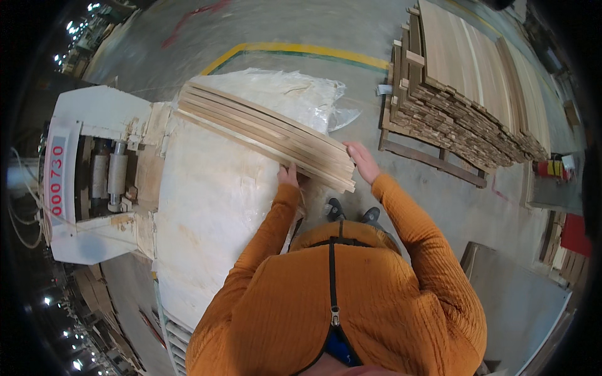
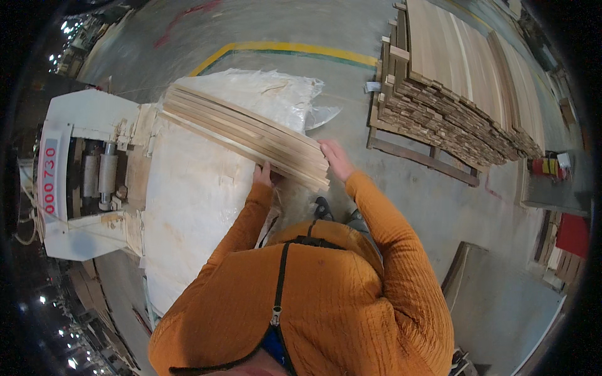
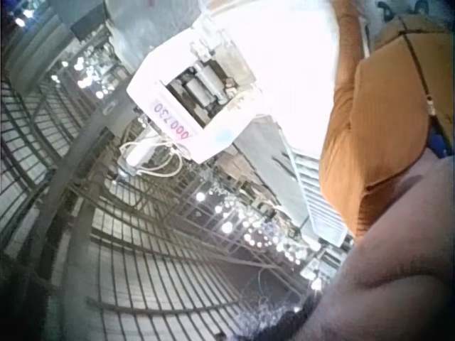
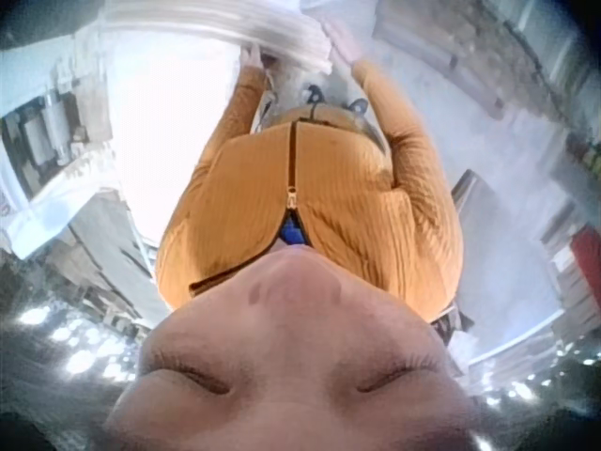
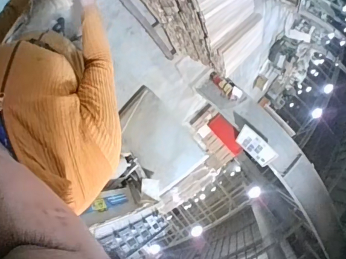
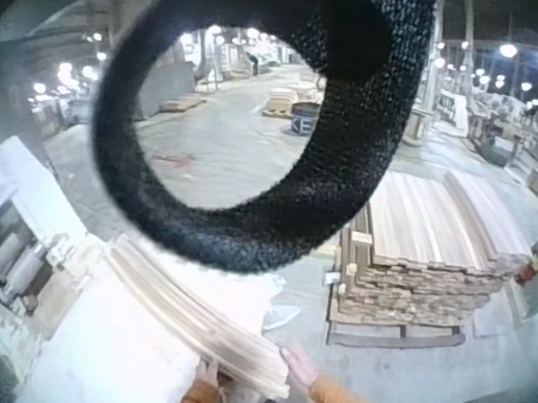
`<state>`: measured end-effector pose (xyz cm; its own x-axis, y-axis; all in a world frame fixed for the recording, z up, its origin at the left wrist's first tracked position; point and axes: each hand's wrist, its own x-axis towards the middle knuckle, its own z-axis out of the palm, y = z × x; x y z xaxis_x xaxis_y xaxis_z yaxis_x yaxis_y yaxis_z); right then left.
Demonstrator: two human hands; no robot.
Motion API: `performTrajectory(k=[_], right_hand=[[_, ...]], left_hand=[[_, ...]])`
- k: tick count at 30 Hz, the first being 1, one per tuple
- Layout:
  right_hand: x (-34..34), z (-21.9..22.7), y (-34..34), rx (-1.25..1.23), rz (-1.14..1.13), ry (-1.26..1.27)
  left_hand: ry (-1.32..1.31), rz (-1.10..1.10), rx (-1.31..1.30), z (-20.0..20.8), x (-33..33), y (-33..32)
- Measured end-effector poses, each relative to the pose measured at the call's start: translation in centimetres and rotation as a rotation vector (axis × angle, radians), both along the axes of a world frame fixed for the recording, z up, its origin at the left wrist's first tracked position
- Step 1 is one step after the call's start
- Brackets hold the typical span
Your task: The person feeds thin wooden planks into a machine and collects them as they emerge. They then stack the processed planks neatly on a nearby pile.
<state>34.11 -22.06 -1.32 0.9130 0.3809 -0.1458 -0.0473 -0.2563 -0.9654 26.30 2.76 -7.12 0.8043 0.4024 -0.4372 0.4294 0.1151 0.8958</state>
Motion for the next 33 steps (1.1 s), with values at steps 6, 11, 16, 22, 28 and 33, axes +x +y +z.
performTrajectory(k=[6, 11, 16, 22, 28, 33], right_hand=[[-4.5, -2.5, 3.1, 0.421, -0.408, 0.009], [-3.9, -2.7, 6.4, 0.523, -0.621, 0.080], [-2.8, -1.4, 5.9, 0.090, -0.446, -0.115], [-1.4, 2.8, 2.7, -0.599, 0.081, -0.528], [-1.2, 5.9, 6.4, -1.030, 0.362, -0.509], [-0.6, 6.0, 6.7, -1.077, 0.372, -0.495]], left_hand=[[-0.140, 0.137, -0.044, 1.6, -0.2, -1.2], [-0.080, 0.135, 0.012, 1.7, 0.7, -0.6], [-0.064, 0.268, -0.379, 1.6, 1.4, -1.1], [-0.019, 0.217, -0.330, 2.2, 0.9, -0.4], [-0.010, 0.315, -0.365, 1.0, -0.9, -2.2], [0.197, 0.155, -0.568, 2.5, -4.4, -4.6]])
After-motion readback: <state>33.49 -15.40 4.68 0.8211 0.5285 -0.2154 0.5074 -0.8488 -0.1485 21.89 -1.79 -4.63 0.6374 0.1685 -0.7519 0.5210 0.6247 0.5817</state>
